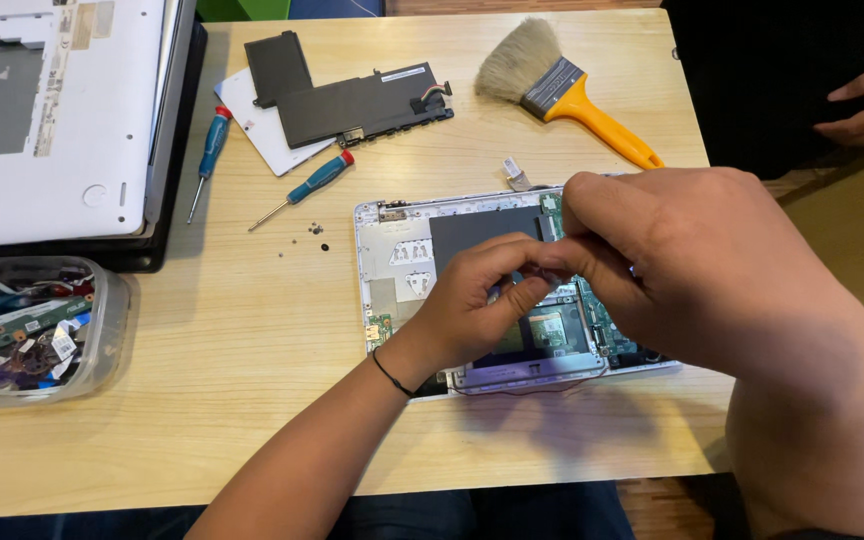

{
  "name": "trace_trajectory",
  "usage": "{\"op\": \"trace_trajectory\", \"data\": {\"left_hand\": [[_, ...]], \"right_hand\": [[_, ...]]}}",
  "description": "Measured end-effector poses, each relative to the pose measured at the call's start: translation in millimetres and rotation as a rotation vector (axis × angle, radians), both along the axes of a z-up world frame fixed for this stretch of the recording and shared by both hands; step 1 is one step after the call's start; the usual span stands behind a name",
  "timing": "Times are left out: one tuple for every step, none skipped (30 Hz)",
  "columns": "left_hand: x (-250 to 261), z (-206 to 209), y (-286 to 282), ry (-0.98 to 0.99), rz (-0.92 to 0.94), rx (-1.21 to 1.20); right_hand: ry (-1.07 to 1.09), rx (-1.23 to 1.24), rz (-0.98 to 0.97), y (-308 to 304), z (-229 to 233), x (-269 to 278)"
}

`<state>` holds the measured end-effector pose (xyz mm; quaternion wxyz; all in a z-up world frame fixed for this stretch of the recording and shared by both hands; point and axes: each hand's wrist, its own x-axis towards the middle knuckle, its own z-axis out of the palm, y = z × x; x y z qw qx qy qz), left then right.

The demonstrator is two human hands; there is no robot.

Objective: The person works on a disassembled laptop on a wooden table, using a red-handled screwdriver to remove screws and a plastic pry tool to disconnect ribbon cables. They handle the motherboard and internal components while organizing small screws on the table.

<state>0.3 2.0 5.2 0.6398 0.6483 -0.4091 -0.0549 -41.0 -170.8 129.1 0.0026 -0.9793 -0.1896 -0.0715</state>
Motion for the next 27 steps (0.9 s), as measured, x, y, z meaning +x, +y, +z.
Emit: {"op": "trace_trajectory", "data": {"left_hand": [[-0.2, 0.1, 0.0, -0.001, -0.001, 0.0], [-0.4, 0.2, 0.3, 0.0, -0.003, -0.002], [-0.6, -0.1, 0.7, 0.0, -0.006, -0.004], [-0.2, 0.5, 0.6, 0.001, -0.006, -0.002], [0.5, 0.8, 0.7, 0.0, -0.01, -0.002], [-0.3, 0.4, 1.5, 0.003, -0.012, -0.001], [0.7, -0.5, 1.9, 0.009, -0.01, 0.001], [1.2, -1.6, 2.1, 0.011, -0.013, 0.009], [1.6, -2.5, 2.4, 0.014, -0.016, 0.017], [2.4, -2.4, 3.2, 0.014, -0.014, 0.016], [3.0, -1.9, 3.8, 0.024, 0.003, 0.044], [3.7, -1.4, 4.0, 0.035, 0.018, 0.071], [4.2, -0.5, 3.3, 0.035, 0.018, 0.069], [3.9, 0.0, 3.2, 0.044, 0.015, 0.079], [3.6, 0.2, 2.9, 0.053, 0.011, 0.09], [2.7, 0.6, 2.1, 0.058, 0.008, 0.091], [1.7, 1.1, 1.4, 0.101, 0.023, 0.109], [1.9, 2.8, 1.3, 0.139, 0.044, 0.126], [2.1, 3.1, 0.0, 0.14, 0.046, 0.125], [1.6, 2.8, -1.7, 0.163, 0.044, 0.114], [1.1, 2.6, -3.3, 0.186, 0.042, 0.103], [0.6, 5.5, -3.8, 0.185, 0.044, 0.1], [0.2, 8.5, -4.1, 0.185, 0.047, 0.106], [-1.3, 10.8, -3.8, 0.19, 0.052, 0.113], [-1.2, 12.7, -3.9, 0.193, 0.056, 0.113], [-1.1, 14.7, -4.3, 0.2, 0.059, 0.115], [-1.1, 16.8, -4.9, 0.206, 0.062, 0.117]], "right_hand": [[-0.001, 0.0, -0.001, 0.6, 0.6, 0.2], [0.003, -0.014, -0.01, 1.3, 0.8, 0.2], [0.007, -0.027, -0.019, 2.0, 0.8, 0.3], [0.009, -0.026, -0.018, 2.1, 1.0, 0.1], [-0.006, -0.009, -0.015, 2.5, 0.8, 0.1], [-0.016, 0.009, -0.009, 3.3, 0.1, -0.5], [-0.01, 0.01, -0.007, 2.9, -0.9, 0.1], [-0.031, 0.005, 0.002, 2.4, -1.8, 0.4], [-0.053, -0.001, 0.011, 2.1, -2.4, 0.6], [-0.053, -0.002, 0.013, 2.2, -3.1, 1.7], [-0.059, 0.038, 0.05, 2.3, -3.4, 2.7], [-0.066, 0.078, 0.084, 2.0, -3.6, 3.4], [-0.066, 0.076, 0.085, 1.6, -2.3, 4.6], [-0.029, 0.07, 0.058, 1.5, -1.6, 5.2], [0.008, 0.065, 0.031, 1.2, -1.2, 5.9], [0.013, 0.065, 0.028, 0.3, -1.6, 6.1], [0.03, 0.101, 0.068, -0.5, -1.8, 6.2], [0.041, 0.135, 0.112, -0.8, -0.8, 7.8], [0.042, 0.134, 0.115, -1.1, -0.1, 8.7], [0.052, 0.118, 0.098, -1.8, 0.1, 8.9], [0.063, 0.103, 0.081, -2.4, 0.4, 9.2], [0.061, 0.101, 0.083, -2.9, 1.5, 9.1], [0.087, 0.137, 0.078, -3.3, 2.7, 9.2], [0.118, 0.174, 0.074, -3.4, 3.0, 9.1], [0.121, 0.174, 0.078, -4.1, 2.7, 10.4], [0.113, 0.158, 0.089, -5.2, 2.6, 11.7], [0.106, 0.143, 0.1, -6.3, 2.6, 13.1]]}}
